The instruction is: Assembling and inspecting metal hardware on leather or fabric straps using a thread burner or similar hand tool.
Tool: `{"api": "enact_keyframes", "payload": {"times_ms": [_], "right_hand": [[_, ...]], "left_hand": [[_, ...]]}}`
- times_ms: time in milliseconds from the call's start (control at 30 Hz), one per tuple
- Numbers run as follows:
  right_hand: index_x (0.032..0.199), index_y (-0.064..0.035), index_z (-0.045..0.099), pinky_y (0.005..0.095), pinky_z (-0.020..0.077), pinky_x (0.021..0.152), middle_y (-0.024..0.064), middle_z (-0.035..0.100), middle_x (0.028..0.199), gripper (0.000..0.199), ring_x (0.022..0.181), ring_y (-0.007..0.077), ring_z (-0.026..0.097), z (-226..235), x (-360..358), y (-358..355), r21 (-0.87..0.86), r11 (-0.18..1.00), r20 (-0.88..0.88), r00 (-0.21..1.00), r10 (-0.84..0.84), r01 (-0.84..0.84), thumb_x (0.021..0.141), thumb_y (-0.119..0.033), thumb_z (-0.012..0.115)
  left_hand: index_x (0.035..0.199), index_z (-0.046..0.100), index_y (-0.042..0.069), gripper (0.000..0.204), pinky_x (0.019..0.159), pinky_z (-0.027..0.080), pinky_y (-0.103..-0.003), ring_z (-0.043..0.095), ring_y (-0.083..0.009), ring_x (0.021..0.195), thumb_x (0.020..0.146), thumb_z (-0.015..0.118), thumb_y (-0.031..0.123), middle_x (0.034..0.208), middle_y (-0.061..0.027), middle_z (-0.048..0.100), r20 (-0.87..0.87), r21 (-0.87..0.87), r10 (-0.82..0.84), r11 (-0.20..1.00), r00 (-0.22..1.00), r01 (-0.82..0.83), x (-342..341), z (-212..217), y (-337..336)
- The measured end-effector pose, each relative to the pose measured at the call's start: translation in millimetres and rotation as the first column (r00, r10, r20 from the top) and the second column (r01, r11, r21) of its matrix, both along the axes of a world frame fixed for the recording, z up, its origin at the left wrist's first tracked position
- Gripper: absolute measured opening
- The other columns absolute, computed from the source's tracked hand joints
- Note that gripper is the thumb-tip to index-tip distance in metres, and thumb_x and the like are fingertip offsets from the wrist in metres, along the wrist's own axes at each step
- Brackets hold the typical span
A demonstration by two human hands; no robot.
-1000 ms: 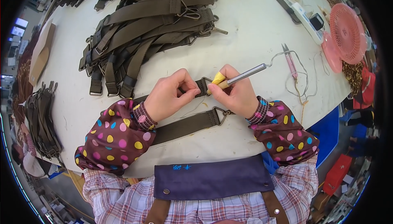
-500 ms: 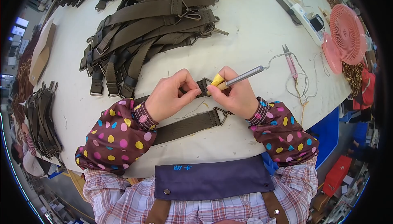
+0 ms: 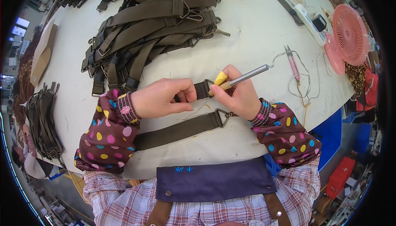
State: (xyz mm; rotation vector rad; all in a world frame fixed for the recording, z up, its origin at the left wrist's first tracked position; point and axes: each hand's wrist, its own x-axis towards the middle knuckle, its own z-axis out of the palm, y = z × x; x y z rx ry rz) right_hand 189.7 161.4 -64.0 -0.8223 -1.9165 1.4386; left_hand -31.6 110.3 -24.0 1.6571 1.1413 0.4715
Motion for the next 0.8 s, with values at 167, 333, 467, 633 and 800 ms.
{"api": "enact_keyframes", "payload": {"times_ms": [167,333,467,633,800], "right_hand": [[0.084,-0.0026,0.045,0.0221,0.0371,0.047,0.0019,0.053,0.063,0.023,0.053,0.0054,0.047,2,-1,0,-0.046,0.999,-0.051,0.999,0.006,-0.009,0.081,-0.012,0.066],[0.083,-0.0028,0.045,0.0224,0.0363,0.046,0.0018,0.052,0.062,0.023,0.051,0.0059,0.046,2,-1,0,-0.058,0.998,-0.028,0.999,0.027,-0.029,0.081,-0.012,0.066],[0.082,-0.0028,0.045,0.0226,0.0364,0.046,0.0019,0.053,0.062,0.022,0.051,0.0062,0.046,4,-1,1,-0.068,0.997,-0.008,0.999,0.034,-0.035,0.081,-0.012,0.066],[0.082,-0.0028,0.045,0.0227,0.0366,0.046,0.002,0.053,0.062,0.023,0.051,0.0064,0.046,5,-1,1,-0.054,0.998,0.02,0.999,0.047,-0.045,0.081,-0.012,0.066],[0.082,-0.003,0.045,0.0228,0.0368,0.046,0.0023,0.053,0.062,0.023,0.051,0.0066,0.047,6,-1,1,-0.042,0.998,0.031,0.998,0.05,-0.048,0.081,-0.012,0.066]], "left_hand": [[0.1,0.056,0.01,0.021,0.069,0.048,-0.034,0.058,-0.024,0.077,0.081,0.065,0.01,0.092,-0.0083,0.054,-0.205,0.234,-0.131,0.956,0.97,0.179,-1,1,22],[0.096,0.058,0.015,0.014,0.07,0.047,-0.036,0.058,-0.0246,0.082,0.083,0.064,0.016,0.093,-0.005,0.052,-0.227,0.277,-0.251,0.91,0.941,0.31,-1,-10,35],[0.09,0.06,0.008,0.013,0.067,0.047,-0.032,0.057,-0.0229,0.078,0.079,0.068,0.01,0.092,-0.0049,0.052,-0.25,0.27,-0.304,0.89,0.919,0.368,0,-12,43],[0.089,0.058,0.009,0.014,0.067,0.047,-0.033,0.057,-0.0235,0.078,0.08,0.068,0.013,0.091,-0.0045,0.052,-0.219,0.275,-0.257,0.909,0.941,0.312,1,-12,40],[0.089,0.055,0.01,0.015,0.066,0.046,-0.034,0.057,-0.0244,0.079,0.082,0.065,0.018,0.091,-0.0046,0.052,-0.261,0.287,-0.316,0.877,0.912,0.386,1,-16,44]]}}
